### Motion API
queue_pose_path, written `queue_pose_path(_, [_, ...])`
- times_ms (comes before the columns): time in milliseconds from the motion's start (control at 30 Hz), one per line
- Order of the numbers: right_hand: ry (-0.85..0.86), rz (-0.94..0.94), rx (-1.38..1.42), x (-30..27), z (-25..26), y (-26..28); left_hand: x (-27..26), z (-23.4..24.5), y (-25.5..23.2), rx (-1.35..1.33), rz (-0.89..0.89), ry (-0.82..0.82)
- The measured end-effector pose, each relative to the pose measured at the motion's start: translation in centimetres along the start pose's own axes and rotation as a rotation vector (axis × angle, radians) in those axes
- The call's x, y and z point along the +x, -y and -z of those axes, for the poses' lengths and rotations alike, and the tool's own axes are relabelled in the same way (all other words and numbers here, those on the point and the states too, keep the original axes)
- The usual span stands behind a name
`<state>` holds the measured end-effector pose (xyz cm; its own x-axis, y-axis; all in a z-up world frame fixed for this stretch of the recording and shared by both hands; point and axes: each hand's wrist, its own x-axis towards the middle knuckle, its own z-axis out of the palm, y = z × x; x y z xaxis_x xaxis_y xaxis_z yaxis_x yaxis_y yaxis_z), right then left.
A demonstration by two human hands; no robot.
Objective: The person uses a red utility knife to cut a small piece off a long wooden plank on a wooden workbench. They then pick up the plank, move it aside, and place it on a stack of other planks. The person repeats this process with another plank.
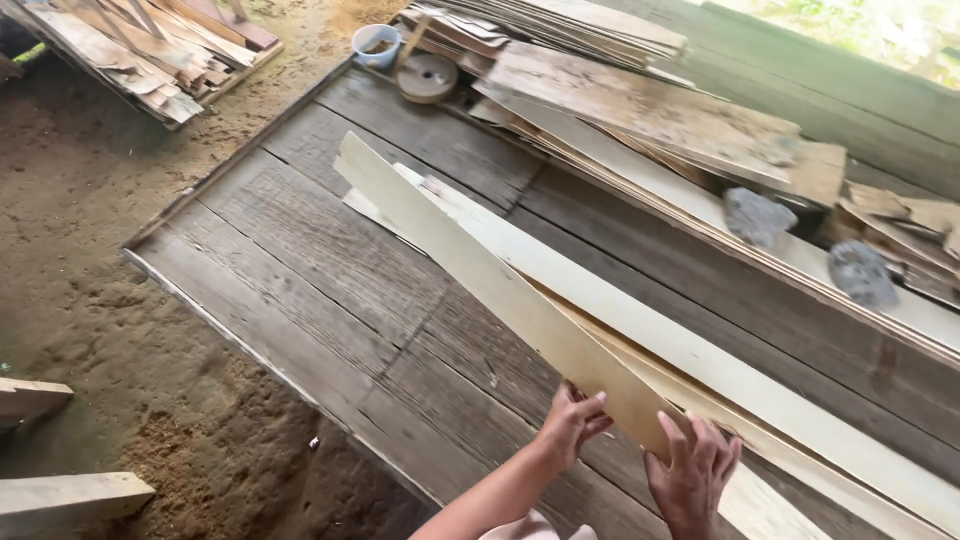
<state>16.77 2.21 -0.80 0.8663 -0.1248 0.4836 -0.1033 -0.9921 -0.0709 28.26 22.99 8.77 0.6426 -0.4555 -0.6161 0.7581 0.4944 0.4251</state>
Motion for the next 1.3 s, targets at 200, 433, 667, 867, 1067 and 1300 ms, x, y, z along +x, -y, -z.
queue_pose_path(200, [-0.179, 0.03, -0.093, 2.7, -2.6, 8.1, 3.3, 6.2, -7.8, -0.112, -0.009, -0.034])
queue_pose_path(433, [0.048, 0.009, -0.004, 6.6, -4.4, 9.4, 4.6, 8.6, -12.5, -0.075, -0.042, -0.04])
queue_pose_path(667, [0.889, -0.492, 0.576, 13.1, -0.9, 10.0, 4.8, 8.5, -15.5, 0.123, -0.217, 0.12])
queue_pose_path(867, [1.063, -0.689, 0.872, 15.0, -0.7, 10.1, 6.5, 7.2, -15.1, 0.282, -0.261, 0.011])
queue_pose_path(1067, [0.989, -0.722, 0.811, 12.9, -1.8, 8.8, 6.8, 6.4, -15.0, 0.248, -0.234, 0.019])
queue_pose_path(1300, [0.474, -0.297, 0.365, 17.7, -3.7, 8.6, 11.5, 6.0, -16.3, 0.187, -0.256, 0.077])
